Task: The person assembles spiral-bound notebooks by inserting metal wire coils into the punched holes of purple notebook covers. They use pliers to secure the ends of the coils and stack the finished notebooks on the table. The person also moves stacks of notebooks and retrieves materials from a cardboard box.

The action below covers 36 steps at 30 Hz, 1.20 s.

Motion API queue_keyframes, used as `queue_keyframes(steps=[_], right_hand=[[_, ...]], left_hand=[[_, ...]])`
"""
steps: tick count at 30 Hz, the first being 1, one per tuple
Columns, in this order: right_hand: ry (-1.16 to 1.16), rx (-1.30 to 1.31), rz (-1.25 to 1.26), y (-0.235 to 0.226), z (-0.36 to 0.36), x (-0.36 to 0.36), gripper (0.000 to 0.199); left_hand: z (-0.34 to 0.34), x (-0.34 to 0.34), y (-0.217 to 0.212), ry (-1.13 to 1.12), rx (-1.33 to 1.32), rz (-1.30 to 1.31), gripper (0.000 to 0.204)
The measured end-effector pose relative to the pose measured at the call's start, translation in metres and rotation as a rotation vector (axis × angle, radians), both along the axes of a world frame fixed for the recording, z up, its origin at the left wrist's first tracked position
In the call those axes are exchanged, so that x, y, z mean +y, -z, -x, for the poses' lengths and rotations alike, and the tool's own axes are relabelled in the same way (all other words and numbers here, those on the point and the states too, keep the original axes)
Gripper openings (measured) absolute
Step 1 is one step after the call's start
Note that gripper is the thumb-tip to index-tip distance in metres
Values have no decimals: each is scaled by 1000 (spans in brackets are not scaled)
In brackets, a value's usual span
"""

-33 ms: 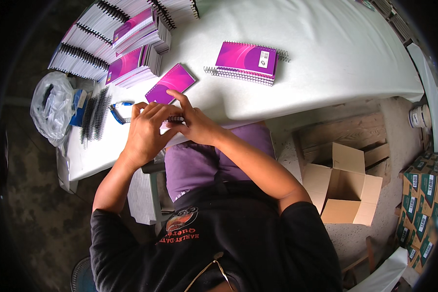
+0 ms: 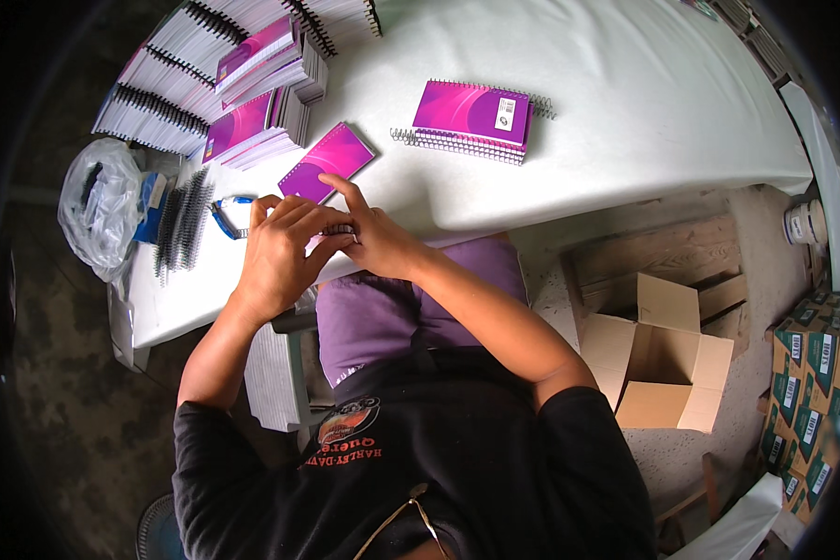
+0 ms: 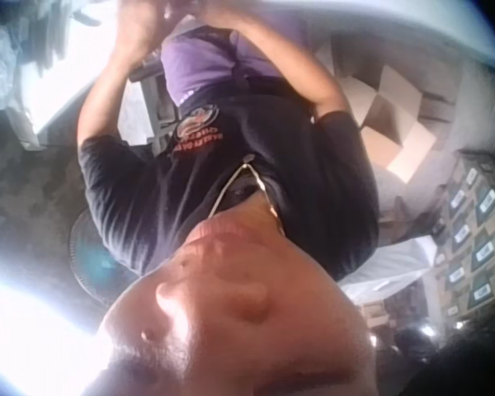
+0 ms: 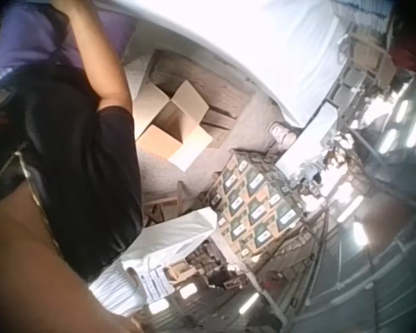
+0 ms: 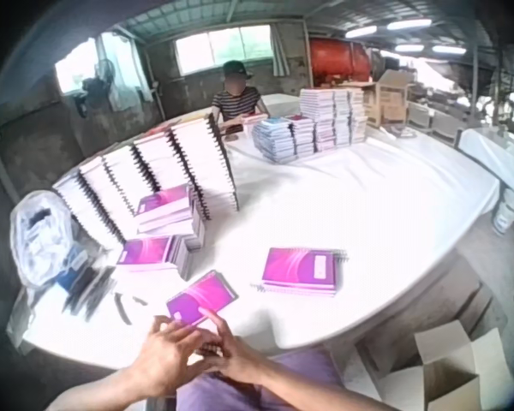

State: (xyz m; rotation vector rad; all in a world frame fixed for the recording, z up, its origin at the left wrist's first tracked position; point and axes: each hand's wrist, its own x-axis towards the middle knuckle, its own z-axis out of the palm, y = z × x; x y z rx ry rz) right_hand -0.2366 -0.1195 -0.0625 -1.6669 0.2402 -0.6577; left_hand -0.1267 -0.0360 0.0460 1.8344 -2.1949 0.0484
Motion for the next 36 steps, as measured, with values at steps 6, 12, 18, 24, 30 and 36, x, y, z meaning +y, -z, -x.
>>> queue_keyframes(steps=[6, 12, 18, 24, 30, 36], right_hand=[[57, 28, 50, -2, 5, -1, 74], [241, -53, 401, -14, 35, -18, 66], [345, -65, 227, -49, 77, -37, 51], [524, -210, 559, -59, 121, -122, 27], [595, 304, 850, -26, 149, -116, 65], [256, -65, -591, -18, 95, -15, 37]], left_hand=[[5, -9, -7, 98, -71, 26, 15], [32, -32, -16, 160, -44, 148, 18], [48, -67, -21, 262, 188, 278, 34], [20, -140, 4, 27, 155, 480, 26], [7, -118, 54, -134, 11, 316, 59], [-39, -34, 89, -288, -117, 126, 57]])
